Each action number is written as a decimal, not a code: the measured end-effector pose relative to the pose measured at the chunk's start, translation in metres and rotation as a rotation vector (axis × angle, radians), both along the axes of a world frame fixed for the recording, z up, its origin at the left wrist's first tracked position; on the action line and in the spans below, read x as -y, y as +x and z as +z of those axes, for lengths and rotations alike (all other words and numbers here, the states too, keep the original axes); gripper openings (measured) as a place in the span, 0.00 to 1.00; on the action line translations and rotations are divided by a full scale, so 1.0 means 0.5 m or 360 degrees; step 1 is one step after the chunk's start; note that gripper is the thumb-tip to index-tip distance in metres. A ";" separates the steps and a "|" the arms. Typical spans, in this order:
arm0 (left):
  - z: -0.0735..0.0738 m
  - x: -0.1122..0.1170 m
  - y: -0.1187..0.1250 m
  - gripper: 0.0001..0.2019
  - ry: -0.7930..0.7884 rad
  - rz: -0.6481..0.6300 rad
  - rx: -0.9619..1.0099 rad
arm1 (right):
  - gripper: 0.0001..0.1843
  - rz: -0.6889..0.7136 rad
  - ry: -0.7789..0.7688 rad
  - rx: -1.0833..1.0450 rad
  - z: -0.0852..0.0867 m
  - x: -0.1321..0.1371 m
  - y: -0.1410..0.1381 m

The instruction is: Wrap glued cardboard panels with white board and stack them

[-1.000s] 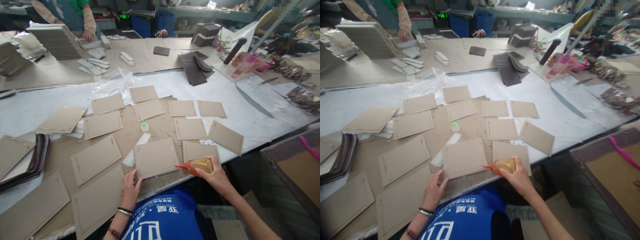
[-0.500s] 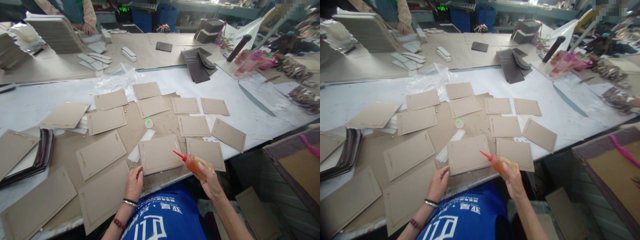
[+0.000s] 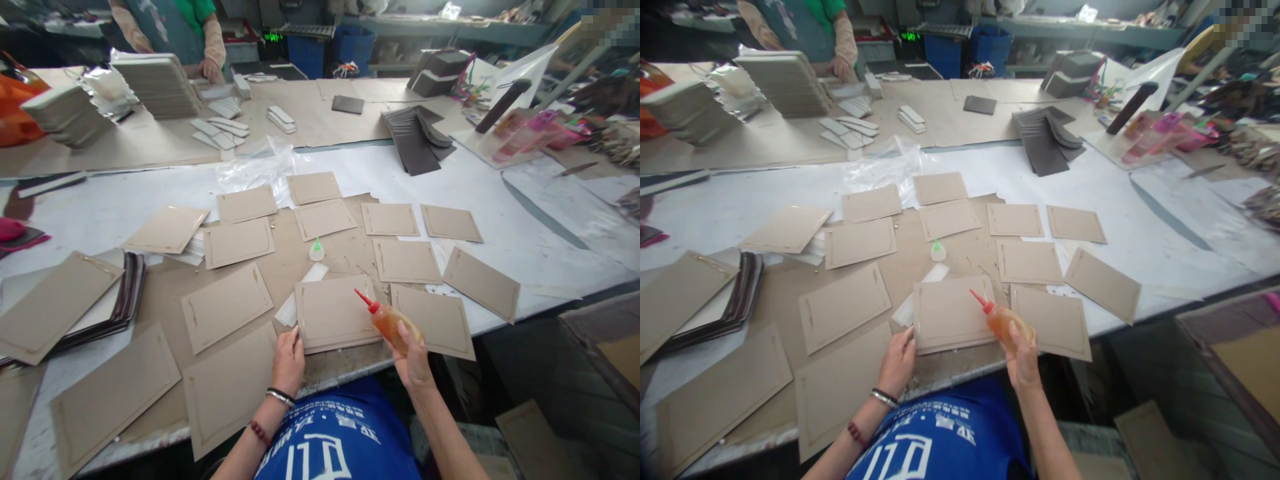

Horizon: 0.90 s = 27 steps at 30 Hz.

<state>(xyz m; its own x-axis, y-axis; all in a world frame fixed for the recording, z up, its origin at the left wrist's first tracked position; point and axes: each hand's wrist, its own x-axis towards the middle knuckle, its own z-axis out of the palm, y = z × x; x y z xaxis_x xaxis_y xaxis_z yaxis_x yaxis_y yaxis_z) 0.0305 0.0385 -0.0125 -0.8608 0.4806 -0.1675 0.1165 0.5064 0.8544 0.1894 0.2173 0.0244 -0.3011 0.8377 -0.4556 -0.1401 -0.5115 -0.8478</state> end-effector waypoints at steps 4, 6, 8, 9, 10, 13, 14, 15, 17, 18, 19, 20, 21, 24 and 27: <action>0.026 -0.004 -0.015 0.15 0.0161 0.0280 0.0360 | 0.19 0.0019 -0.0174 -0.0163 -0.002 0.000 -0.001; 0.037 -0.004 -0.023 0.17 0.0257 0.0318 0.0637 | 0.17 0.0017 -0.0220 -0.0193 -0.006 0.001 0.000; 0.047 -0.002 -0.030 0.20 0.0319 0.0319 0.0912 | 0.15 0.0019 -0.0246 -0.0208 -0.008 0.002 0.003; 0.050 -0.001 -0.033 0.21 0.0334 0.0328 0.1030 | 0.13 0.0017 -0.0263 -0.0221 -0.007 0.002 0.005; 0.053 0.001 -0.035 0.23 0.0346 0.0343 0.1125 | 0.13 0.0012 -0.0286 -0.0239 -0.006 0.002 0.008; 0.063 0.009 -0.040 0.25 0.0367 0.0381 0.1270 | 0.12 -0.0023 -0.0358 -0.0299 0.005 0.002 0.021; 0.068 0.012 -0.041 0.25 0.0373 0.0386 0.1286 | 0.12 -0.0043 -0.0372 -0.0319 0.010 0.003 0.028; 0.073 0.015 -0.041 0.25 0.0381 0.0391 0.1297 | 0.12 -0.0066 -0.0383 -0.0339 0.016 0.004 0.035; 0.085 0.020 -0.043 0.26 0.0393 0.0420 0.1304 | 0.12 -0.0124 -0.0403 -0.0382 0.028 0.006 0.051; 0.091 0.022 -0.044 0.26 0.0395 0.0436 0.1298 | 0.11 -0.0151 -0.0415 -0.0402 0.035 0.008 0.060; 0.097 0.022 -0.045 0.26 0.0397 0.0448 0.1287 | 0.11 -0.0173 -0.0427 -0.0416 0.041 0.010 0.068; 0.102 0.020 -0.045 0.26 0.0395 0.0457 0.1275 | 0.11 -0.0194 -0.0436 -0.0426 0.047 0.011 0.077; 0.107 0.017 -0.046 0.26 0.0393 0.0457 0.1262 | 0.11 -0.0215 -0.0437 -0.0434 0.053 0.013 0.086; 0.117 -0.001 -0.047 0.26 0.0390 0.0430 0.1236 | 0.11 -0.0282 -0.0427 -0.0458 0.072 0.018 0.113; 0.117 -0.015 -0.047 0.25 0.0354 0.0394 0.1227 | 0.12 -0.0333 -0.0453 -0.0513 0.096 0.029 0.139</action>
